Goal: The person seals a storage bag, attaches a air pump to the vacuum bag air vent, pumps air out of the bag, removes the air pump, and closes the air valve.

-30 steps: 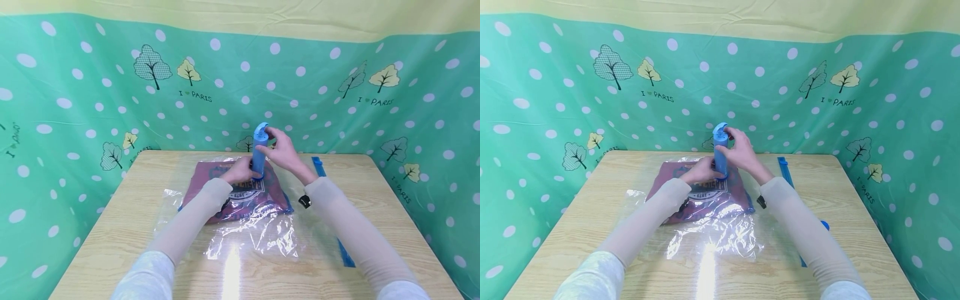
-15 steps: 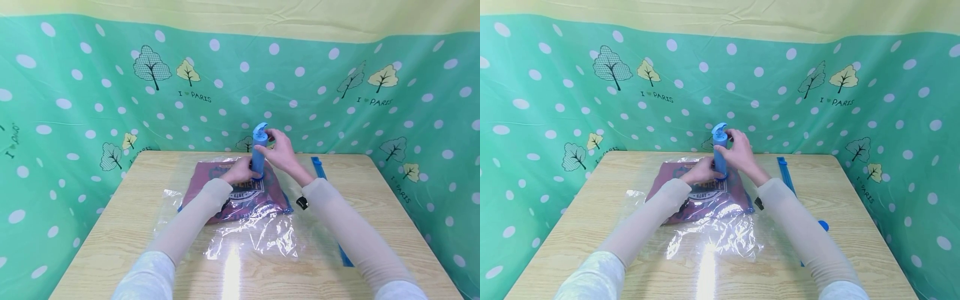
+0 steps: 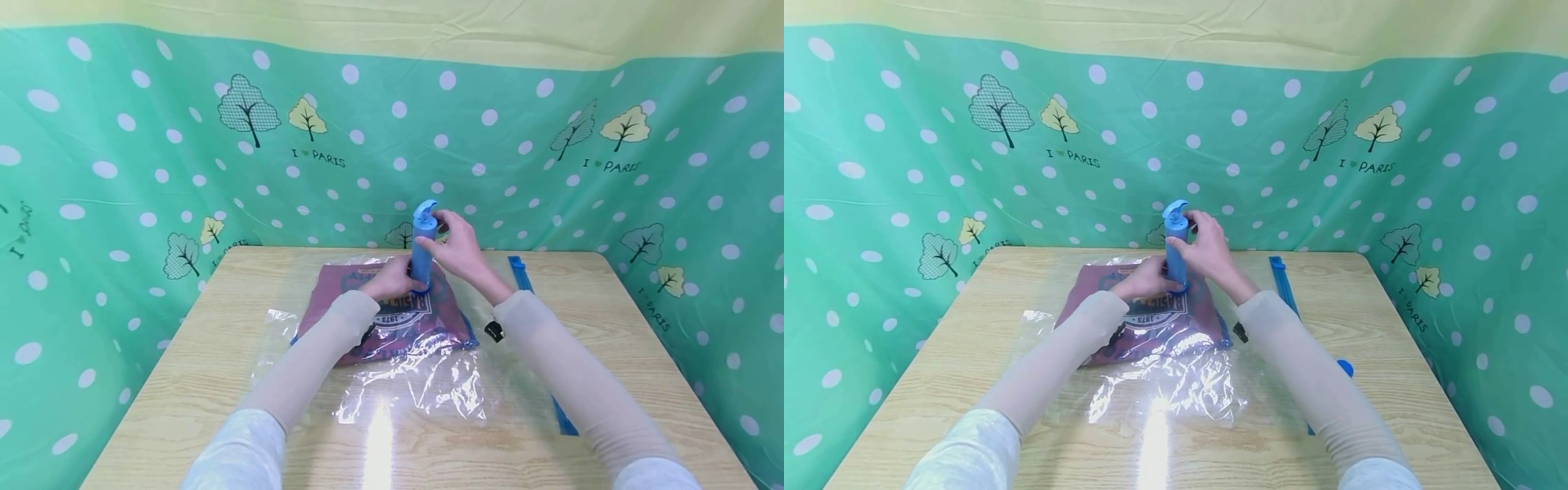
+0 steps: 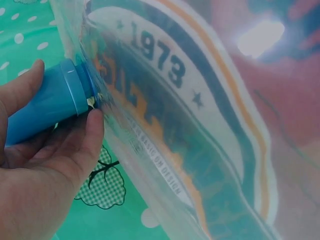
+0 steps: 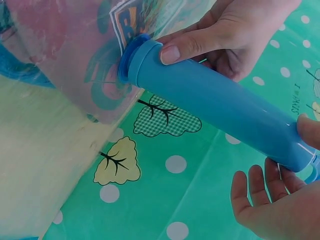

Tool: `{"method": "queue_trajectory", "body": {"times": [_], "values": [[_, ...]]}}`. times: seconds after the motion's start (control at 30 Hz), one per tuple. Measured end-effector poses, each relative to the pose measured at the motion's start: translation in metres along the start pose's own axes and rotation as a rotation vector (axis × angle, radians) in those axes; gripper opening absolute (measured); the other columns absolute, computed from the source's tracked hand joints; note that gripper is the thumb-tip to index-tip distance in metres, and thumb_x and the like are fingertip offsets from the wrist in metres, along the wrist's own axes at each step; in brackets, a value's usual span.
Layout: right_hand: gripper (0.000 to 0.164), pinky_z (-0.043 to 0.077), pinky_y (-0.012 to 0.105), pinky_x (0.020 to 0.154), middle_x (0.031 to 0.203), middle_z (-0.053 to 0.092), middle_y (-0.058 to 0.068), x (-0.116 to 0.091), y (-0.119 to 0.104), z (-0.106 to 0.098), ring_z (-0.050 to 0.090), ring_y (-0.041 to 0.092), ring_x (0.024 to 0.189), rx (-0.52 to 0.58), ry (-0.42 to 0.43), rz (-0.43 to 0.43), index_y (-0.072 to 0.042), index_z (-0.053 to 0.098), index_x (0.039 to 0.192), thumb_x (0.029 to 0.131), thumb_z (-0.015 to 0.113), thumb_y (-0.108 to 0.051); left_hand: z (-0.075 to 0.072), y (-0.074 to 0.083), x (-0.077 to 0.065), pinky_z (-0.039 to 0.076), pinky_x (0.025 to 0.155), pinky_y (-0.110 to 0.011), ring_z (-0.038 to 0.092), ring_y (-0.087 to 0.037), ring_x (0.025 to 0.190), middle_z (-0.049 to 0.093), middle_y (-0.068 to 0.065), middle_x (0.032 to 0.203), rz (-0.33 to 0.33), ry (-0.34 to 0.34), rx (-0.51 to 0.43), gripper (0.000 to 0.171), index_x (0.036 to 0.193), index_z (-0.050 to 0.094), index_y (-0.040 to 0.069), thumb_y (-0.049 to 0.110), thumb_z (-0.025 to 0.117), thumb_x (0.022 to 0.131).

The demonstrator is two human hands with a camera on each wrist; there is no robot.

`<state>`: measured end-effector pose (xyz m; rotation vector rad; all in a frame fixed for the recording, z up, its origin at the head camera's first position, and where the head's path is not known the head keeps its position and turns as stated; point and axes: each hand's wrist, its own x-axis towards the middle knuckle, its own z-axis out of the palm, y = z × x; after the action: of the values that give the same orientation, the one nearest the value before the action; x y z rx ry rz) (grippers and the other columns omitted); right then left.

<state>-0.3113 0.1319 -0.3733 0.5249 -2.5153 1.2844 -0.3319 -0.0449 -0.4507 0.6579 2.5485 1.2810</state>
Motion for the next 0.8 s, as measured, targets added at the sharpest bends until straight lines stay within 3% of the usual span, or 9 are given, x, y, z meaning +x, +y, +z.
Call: {"method": "queue_trajectory", "body": {"times": [0.23,0.37,0.57,0.7,0.8], "values": [[0.058,0.052,0.050,0.095,0.123,0.063,0.020,0.001,-0.001,-0.002,0.061,0.041,0.112,-0.004,-0.006,0.004,0.006,0.055,0.142,0.095,0.080,-0.018,-0.001,-0.001,-0.001,0.053,0.104,-0.043,0.066,-0.033,0.121,0.067,-0.018,0.133,0.018,0.022,-0.051,0.057,0.145,0.054,0.000,0.012,0.079,0.096],[0.058,0.053,0.047,0.091,0.124,0.062,0.019,0.001,-0.001,-0.003,0.061,0.039,0.110,-0.023,-0.019,0.015,0.005,0.055,0.143,0.096,0.080,-0.019,-0.001,-0.001,0.000,0.056,0.099,-0.041,0.067,-0.030,0.119,0.067,-0.015,0.132,0.034,0.084,-0.077,0.059,0.145,0.055,0.003,0.022,0.081,0.096],[0.063,0.053,0.045,0.087,0.125,0.062,0.018,0.000,-0.003,-0.010,0.061,0.034,0.106,-0.048,-0.043,0.002,0.003,0.053,0.146,0.096,0.080,-0.024,-0.001,0.003,0.001,0.057,0.096,-0.041,0.067,-0.030,0.119,0.067,-0.014,0.134,0.090,0.161,-0.089,0.057,0.145,0.056,0.004,0.023,0.079,0.097],[0.069,0.050,0.043,0.083,0.126,0.060,0.019,0.001,-0.005,-0.017,0.060,0.036,0.104,-0.059,-0.035,-0.049,0.000,0.047,0.152,0.098,0.077,-0.029,0.000,0.004,0.002,0.057,0.095,-0.040,0.067,-0.028,0.117,0.067,-0.012,0.132,0.088,0.157,-0.092,0.054,0.144,0.056,0.004,0.022,0.079,0.098],[0.067,0.047,0.042,0.082,0.137,0.055,0.020,0.004,-0.008,-0.024,0.056,0.037,0.104,-0.066,-0.040,-0.139,-0.002,0.042,0.157,0.103,0.072,-0.029,-0.001,0.004,0.001,0.057,0.095,-0.040,0.067,-0.028,0.116,0.067,-0.012,0.131,0.082,0.150,-0.103,0.052,0.143,0.056,0.005,0.021,0.078,0.099]]}}
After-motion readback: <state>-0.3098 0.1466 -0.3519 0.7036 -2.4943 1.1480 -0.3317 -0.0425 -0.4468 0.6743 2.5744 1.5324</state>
